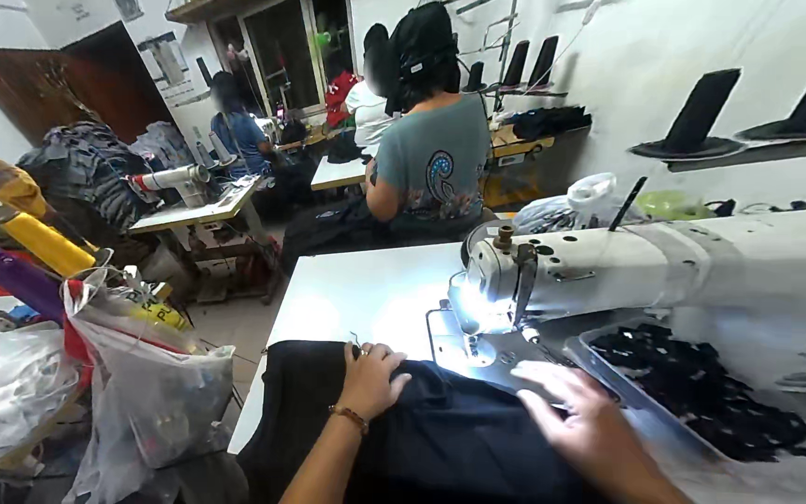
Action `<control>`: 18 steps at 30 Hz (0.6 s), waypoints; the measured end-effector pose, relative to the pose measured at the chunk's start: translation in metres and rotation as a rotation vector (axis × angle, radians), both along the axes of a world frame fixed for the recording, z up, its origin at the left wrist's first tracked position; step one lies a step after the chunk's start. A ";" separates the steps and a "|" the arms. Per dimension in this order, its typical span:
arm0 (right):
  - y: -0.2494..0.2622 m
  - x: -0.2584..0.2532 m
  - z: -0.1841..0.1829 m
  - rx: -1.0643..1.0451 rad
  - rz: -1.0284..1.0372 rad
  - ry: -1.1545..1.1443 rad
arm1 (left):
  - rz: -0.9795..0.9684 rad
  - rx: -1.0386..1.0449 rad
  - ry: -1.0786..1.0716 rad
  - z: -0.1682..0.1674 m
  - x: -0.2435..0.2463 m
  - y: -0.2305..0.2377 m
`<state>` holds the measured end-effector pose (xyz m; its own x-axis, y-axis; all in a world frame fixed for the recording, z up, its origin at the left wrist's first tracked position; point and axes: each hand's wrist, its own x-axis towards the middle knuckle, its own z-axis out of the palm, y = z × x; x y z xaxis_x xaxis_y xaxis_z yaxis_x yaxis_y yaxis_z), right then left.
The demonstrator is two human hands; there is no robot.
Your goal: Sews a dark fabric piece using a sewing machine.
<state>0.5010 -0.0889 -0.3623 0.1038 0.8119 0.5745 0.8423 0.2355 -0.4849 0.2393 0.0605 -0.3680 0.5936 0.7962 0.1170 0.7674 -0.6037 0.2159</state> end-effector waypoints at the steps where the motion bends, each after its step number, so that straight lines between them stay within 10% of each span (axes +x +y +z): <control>1: 0.002 -0.018 -0.002 0.038 0.083 -0.047 | 0.001 -0.003 -0.017 0.001 0.002 0.003; 12: 0.048 -0.094 0.008 -0.718 0.394 -0.126 | -0.123 -0.329 -0.176 0.037 -0.009 0.008; 18: 0.020 -0.047 0.041 -0.517 0.592 -0.049 | -0.178 -0.348 -0.429 0.062 -0.043 -0.019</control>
<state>0.4543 -0.0689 -0.3217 -0.4450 0.8897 0.1019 0.6704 0.4064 -0.6208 0.1963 0.0418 -0.3061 0.6793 0.7230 0.1259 0.4605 -0.5535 0.6940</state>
